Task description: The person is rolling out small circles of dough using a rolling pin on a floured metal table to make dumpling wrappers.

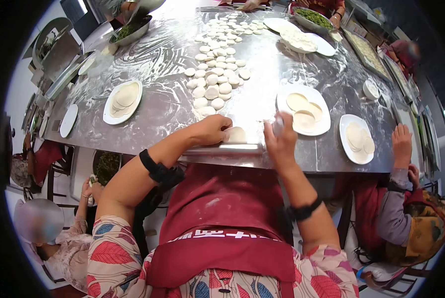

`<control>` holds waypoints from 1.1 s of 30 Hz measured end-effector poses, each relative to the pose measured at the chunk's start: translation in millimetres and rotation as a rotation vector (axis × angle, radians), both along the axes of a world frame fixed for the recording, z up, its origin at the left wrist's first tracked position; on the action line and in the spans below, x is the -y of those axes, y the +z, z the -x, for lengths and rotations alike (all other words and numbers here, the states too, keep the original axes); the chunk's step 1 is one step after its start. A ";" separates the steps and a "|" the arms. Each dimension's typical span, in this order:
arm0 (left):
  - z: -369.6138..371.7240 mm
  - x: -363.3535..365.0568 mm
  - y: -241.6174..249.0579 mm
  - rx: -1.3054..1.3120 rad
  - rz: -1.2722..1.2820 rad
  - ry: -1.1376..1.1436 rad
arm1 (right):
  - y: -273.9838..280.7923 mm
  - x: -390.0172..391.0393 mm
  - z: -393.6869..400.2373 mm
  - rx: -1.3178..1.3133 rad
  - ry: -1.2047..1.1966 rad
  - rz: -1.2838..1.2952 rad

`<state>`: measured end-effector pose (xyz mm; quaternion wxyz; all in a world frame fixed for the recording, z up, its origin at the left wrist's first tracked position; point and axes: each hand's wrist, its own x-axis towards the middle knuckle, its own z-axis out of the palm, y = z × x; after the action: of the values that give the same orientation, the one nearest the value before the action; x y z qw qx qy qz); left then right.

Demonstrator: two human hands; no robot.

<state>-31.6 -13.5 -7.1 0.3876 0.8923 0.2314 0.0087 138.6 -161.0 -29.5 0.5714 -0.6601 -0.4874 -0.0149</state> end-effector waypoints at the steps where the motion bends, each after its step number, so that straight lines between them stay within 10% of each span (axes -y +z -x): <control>1: -3.6 -0.2 1.5 0.004 -0.067 -0.003 | 4.0 -18.8 -5.8 -0.016 -0.006 0.045; 33: -21.9 2.8 -1.0 0.010 -0.071 0.010 | 10.8 -34.1 -4.8 0.010 -0.060 0.072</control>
<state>-9.7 -16.4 -8.1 0.3569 0.9042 0.2336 0.0232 143.4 -126.9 -18.7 0.5440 -0.6945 -0.4706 -0.0177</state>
